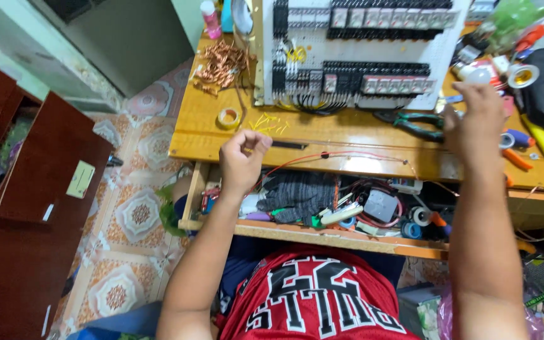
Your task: Stripping and preparing electrical wires for a control panel assembly
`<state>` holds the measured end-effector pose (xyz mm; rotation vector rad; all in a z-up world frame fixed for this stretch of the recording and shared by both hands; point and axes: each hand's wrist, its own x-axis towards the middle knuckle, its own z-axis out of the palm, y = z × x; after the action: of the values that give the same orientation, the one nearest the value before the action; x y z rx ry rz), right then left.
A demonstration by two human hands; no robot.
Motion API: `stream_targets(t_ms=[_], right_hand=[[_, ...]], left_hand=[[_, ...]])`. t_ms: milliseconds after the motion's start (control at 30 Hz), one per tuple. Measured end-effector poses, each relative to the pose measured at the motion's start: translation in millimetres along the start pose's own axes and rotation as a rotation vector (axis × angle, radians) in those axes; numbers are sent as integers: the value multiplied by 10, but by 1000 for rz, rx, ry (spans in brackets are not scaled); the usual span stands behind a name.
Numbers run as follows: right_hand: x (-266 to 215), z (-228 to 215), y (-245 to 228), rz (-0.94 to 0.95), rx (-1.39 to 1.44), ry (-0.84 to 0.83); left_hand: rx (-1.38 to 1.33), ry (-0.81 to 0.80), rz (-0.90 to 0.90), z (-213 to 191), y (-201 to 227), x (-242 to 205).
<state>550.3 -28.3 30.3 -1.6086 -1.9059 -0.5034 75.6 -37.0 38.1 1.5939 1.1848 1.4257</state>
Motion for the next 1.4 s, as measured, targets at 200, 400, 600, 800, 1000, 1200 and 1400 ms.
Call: stream_targets(t_ms=[200,400,600,800,1000,1200,1400], right_hand=[[365,-418,-1934,-147,700,-120],[19,331,-2357,-228,745,-211],[-6,371,-2282,-204,793,-179],[29,388,-1972,-153,704,-185],[-5,400,-1966,-186,660,-177],[23,385,-2121,-233,568,-250],[69,607,-2345,-391,532,-174]], left_hand=[[38,-78,32,311,-45,-84],[11,-39,81,431,65,-212],[105,-97,107,305,-114,-276],[738,-229,376,251,-630,-336],[405,-319,297,163,-658,-204],[407,-240,310,-224,-663,5],[421,-293,348,-345,-658,89]])
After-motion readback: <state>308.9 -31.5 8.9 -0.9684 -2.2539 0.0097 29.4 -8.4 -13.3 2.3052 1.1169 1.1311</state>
